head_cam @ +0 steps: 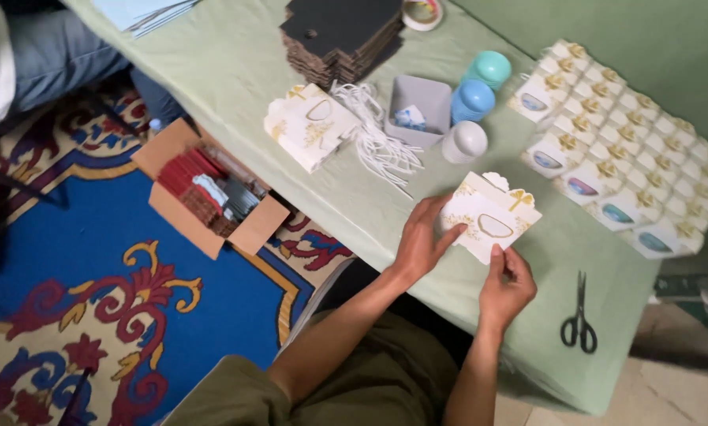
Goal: Assembling small decorative gift boxes by folding cardboard templates and tucking in flaps.
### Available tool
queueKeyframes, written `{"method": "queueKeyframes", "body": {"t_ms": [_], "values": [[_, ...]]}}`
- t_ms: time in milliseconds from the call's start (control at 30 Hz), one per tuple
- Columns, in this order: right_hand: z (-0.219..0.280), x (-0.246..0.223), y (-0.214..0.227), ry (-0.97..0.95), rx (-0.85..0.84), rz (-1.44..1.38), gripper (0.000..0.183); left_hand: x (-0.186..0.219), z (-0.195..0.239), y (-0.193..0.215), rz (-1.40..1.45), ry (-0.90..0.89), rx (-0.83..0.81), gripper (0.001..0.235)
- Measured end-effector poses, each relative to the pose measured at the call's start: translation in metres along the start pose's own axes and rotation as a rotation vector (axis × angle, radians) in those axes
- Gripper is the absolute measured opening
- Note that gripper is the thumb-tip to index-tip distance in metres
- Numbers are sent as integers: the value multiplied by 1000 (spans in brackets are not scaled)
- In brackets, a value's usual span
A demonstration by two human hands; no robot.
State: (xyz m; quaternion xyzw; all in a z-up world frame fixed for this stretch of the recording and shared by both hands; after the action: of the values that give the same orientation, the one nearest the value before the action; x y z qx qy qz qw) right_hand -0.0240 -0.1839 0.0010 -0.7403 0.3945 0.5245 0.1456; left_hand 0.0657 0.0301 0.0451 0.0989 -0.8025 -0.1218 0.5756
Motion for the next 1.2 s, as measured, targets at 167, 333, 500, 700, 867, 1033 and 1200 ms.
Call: {"method": "queueKeyframes", "body": {"t_ms": [167,333,500,700,867,1033,1200], "values": [[3,1,17,162,108,73,23,11,7,-10,97,-80,-18,57],[8,-14,20,183,166,66,31,38,12,-10,141,-80,-71,54],[11,-20,20,138,190,65,34,25,15,-28,90,-36,-133,61],[12,-15,22,116,193,83,38,33,16,-27,-16,-101,-167,70],[15,-28,17,120,203,86,37,34,16,-30,-45,-114,-192,67],[17,-34,13,139,214,84,36,29,16,-34,-51,-121,-220,67],[20,-34,13,156,209,94,34,30,20,-41,-52,-155,-303,64]]}}
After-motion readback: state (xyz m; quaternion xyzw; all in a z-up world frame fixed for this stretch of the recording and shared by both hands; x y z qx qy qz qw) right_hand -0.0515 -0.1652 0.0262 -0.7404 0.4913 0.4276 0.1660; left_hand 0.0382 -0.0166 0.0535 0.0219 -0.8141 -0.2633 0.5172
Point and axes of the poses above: each hand's wrist, its own z-axis away from the middle knuckle, its own y-axis out of the back of the hand, x = y × z, the point moved 8 cm from there along -z, towards the middle knuckle, and after that the axes turned 7 degrees about -z, right-handed, at the moved point
